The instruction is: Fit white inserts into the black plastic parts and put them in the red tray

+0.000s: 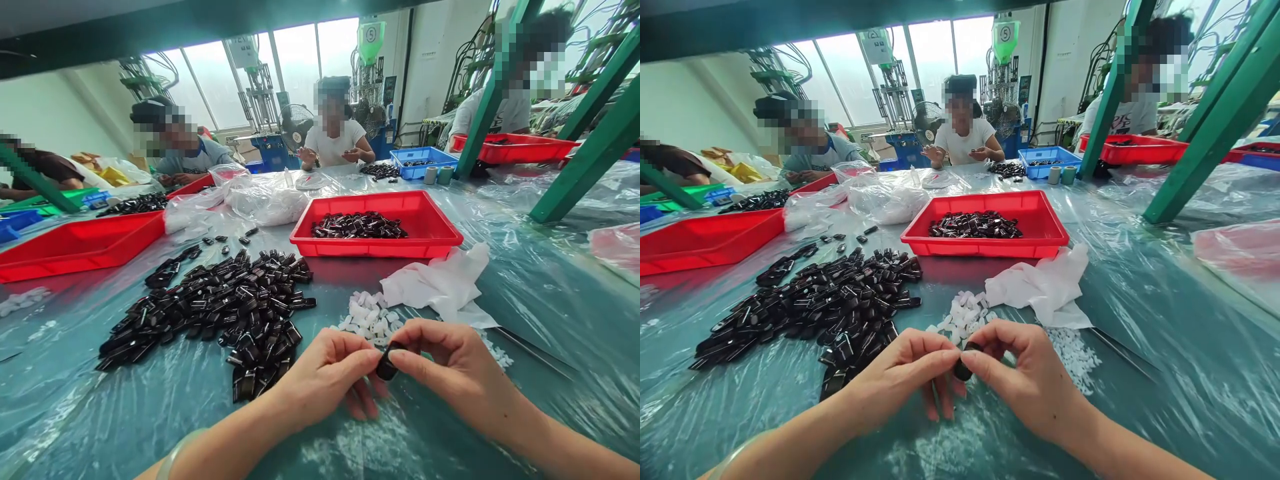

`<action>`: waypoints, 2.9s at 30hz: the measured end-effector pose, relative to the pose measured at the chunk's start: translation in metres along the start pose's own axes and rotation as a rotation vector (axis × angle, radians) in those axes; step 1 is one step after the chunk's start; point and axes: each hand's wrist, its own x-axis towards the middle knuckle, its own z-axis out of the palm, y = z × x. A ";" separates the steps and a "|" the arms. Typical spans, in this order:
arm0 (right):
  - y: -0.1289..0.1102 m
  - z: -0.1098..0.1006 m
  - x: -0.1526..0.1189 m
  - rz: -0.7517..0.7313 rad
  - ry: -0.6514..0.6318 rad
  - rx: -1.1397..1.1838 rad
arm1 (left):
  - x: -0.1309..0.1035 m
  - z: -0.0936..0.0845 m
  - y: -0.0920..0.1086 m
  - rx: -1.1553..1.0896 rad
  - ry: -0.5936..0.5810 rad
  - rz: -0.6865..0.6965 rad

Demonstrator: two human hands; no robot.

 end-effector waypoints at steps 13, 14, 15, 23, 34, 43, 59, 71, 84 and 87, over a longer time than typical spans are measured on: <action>0.002 -0.001 0.006 0.201 -0.115 0.255 | -0.001 0.003 -0.014 -0.114 -0.044 -0.027; 0.003 -0.001 0.006 0.201 -0.124 0.268 | -0.001 0.003 -0.015 -0.132 -0.049 -0.029; 0.004 -0.001 0.006 0.203 -0.131 0.280 | 0.000 0.003 -0.016 -0.151 -0.054 -0.031; 0.006 0.001 0.007 0.223 -0.122 0.321 | -0.001 0.001 -0.019 -0.231 -0.121 -0.041; 0.004 0.003 0.007 0.212 -0.178 0.340 | 0.001 0.001 -0.018 -0.247 -0.139 0.050; 0.003 0.003 0.005 0.228 -0.192 0.319 | 0.003 0.005 -0.019 -0.236 -0.117 0.044; 0.003 0.003 0.008 0.181 -0.129 0.264 | 0.001 -0.001 -0.018 -0.151 -0.041 0.118; 0.006 -0.016 0.009 -0.173 0.554 -0.033 | 0.003 -0.001 -0.018 -0.160 0.013 0.104; 0.070 -0.109 0.057 0.097 1.009 -0.219 | -0.001 -0.002 -0.017 -0.184 0.039 0.091; 0.086 -0.107 0.060 0.173 0.852 -0.306 | -0.001 -0.002 -0.016 -0.202 0.037 0.090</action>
